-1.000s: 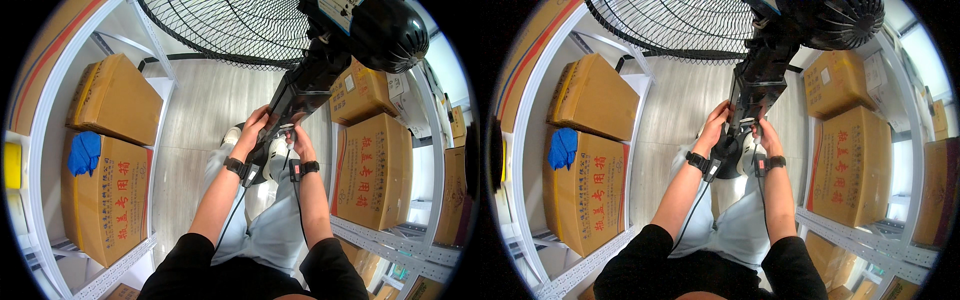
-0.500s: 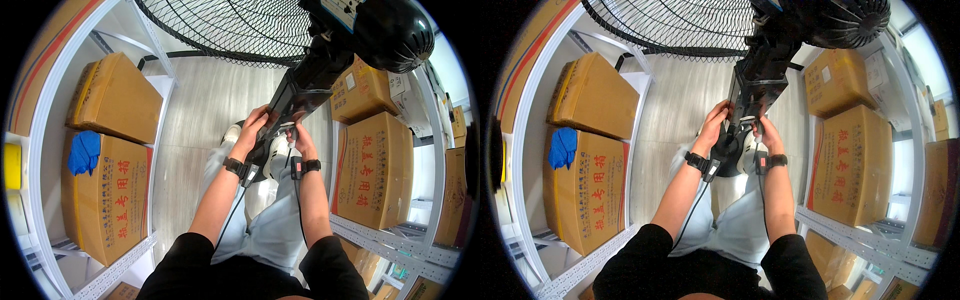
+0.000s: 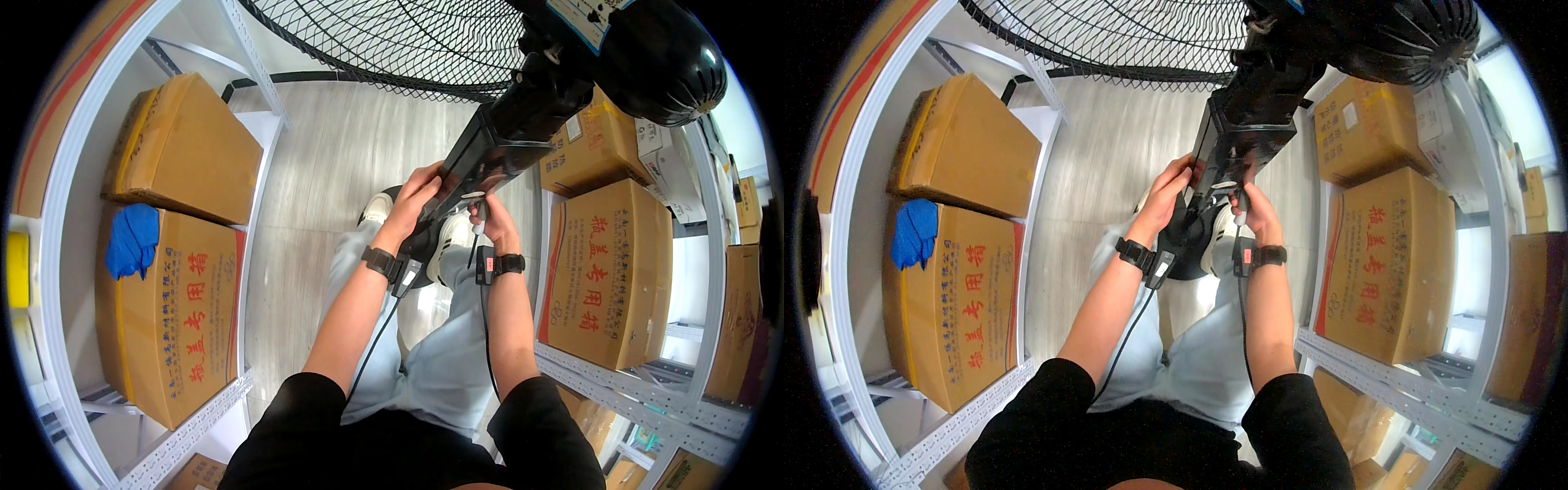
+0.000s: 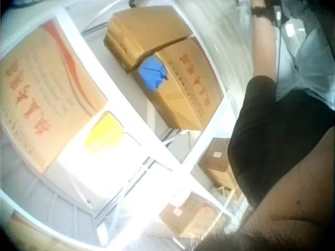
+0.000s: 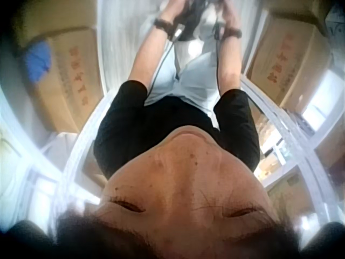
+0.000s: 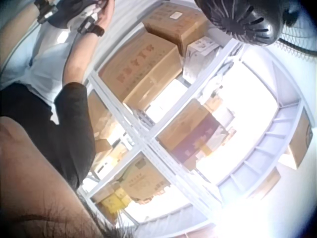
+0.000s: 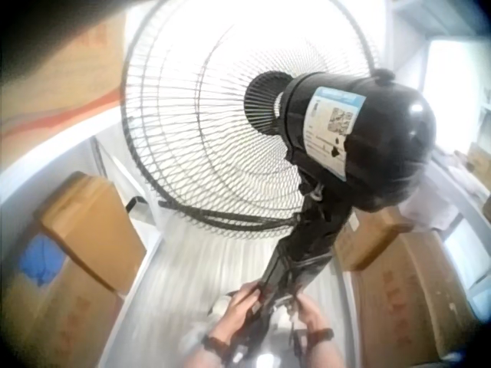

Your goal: The person sits on the floor and uses a screwdriver to remove screws from the base of a standing fan. They then use a heat gun to apply heat to the fan's base and neck area, likely to loosen adhesive or soften plastic. The person continues to manipulate the fan's components with both hands.

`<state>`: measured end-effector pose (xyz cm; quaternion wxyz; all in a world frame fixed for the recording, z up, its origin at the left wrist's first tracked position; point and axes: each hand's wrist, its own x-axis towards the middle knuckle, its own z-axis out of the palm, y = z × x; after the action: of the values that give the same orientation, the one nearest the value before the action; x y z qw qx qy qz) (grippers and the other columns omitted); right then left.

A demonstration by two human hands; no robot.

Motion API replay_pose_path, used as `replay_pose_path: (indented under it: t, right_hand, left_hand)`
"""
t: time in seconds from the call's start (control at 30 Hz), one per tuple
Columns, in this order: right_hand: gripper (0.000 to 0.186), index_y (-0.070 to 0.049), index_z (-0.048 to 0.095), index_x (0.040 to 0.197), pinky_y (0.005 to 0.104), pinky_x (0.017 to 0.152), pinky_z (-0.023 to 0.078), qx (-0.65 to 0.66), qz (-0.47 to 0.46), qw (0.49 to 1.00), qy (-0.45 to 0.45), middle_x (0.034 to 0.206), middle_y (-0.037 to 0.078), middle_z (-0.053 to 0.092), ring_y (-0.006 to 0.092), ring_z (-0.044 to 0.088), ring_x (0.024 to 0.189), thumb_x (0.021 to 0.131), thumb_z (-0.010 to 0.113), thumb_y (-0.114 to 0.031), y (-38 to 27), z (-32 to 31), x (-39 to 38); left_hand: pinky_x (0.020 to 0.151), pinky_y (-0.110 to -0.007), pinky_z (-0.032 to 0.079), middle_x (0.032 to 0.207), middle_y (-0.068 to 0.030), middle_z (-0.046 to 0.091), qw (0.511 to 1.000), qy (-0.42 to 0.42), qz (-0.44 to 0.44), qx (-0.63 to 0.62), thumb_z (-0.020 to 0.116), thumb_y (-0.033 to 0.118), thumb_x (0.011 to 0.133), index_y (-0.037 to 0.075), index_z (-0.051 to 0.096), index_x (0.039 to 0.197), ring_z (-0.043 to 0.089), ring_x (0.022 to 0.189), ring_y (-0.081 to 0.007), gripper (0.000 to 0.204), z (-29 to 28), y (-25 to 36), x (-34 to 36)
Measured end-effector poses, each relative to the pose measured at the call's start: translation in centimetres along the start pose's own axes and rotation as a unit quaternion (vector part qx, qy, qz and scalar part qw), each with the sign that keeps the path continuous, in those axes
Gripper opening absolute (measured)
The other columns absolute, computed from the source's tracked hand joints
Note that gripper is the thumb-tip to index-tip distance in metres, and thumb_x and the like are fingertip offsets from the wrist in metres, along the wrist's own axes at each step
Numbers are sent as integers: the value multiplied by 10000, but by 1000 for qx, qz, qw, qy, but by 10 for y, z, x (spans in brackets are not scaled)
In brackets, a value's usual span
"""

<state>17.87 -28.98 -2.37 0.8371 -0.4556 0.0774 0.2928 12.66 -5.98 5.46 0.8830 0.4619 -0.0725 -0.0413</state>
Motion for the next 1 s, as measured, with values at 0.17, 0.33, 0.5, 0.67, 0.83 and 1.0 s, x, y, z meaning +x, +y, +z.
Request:
replay_pose_path:
  t: [0.17, 0.33, 0.5, 0.67, 0.83, 1.0]
  right_hand:
    - [341, -63, 549, 982, 231, 464, 394, -12, 16, 999, 38, 778, 47, 590, 116, 526, 627, 948, 481, -396, 0, 10, 1]
    - [322, -66, 548, 976, 227, 465, 397, -8, -6, 1000, 14, 792, 45, 574, 111, 519, 630, 949, 487, -381, 2, 1, 4]
    - [322, -47, 546, 974, 218, 464, 386, -20, 6, 1000, 17, 778, 40, 557, 107, 509, 628, 952, 486, -362, 0, 4, 3]
    - [330, -34, 550, 980, 233, 473, 386, -20, 3, 1000, 14, 774, 49, 554, 120, 513, 634, 961, 467, -353, -2, 4, 4]
    - [366, -24, 549, 989, 236, 476, 384, -3, 5, 1000, 19, 775, 62, 551, 128, 514, 636, 961, 462, -378, -2, 9, 2]
    - [416, -19, 538, 991, 234, 475, 382, -3, 17, 1000, 9, 793, 76, 556, 132, 515, 641, 954, 457, -426, -5, 6, 2]
  left_hand:
    - [959, -281, 353, 1178, -50, 563, 1000, 24, 15, 9, 426, 211, 981, -17, 451, 1313, 500, 1083, -136, 403, -10, -10, 5]
    - [895, -284, 382, 1052, -10, 590, 987, 122, -90, 50, 425, 405, 973, 51, 562, 1189, 514, 988, -129, 437, -13, -23, 9]
    - [769, -295, 415, 883, 3, 572, 958, 131, -254, 22, 361, 539, 957, 102, 604, 976, 510, 813, -132, 500, -12, -24, 7]
    - [683, -295, 458, 829, -23, 582, 960, 139, -241, 25, 395, 544, 944, 70, 610, 966, 529, 743, -137, 521, -20, -36, 10]
    - [668, -292, 464, 821, -27, 587, 962, 147, -226, 36, 414, 544, 937, 50, 625, 963, 532, 733, -128, 538, -22, -40, 8]
    - [675, -276, 460, 808, -19, 580, 956, 147, -242, 78, 423, 538, 936, 47, 629, 962, 536, 736, -119, 533, -27, -44, 10]
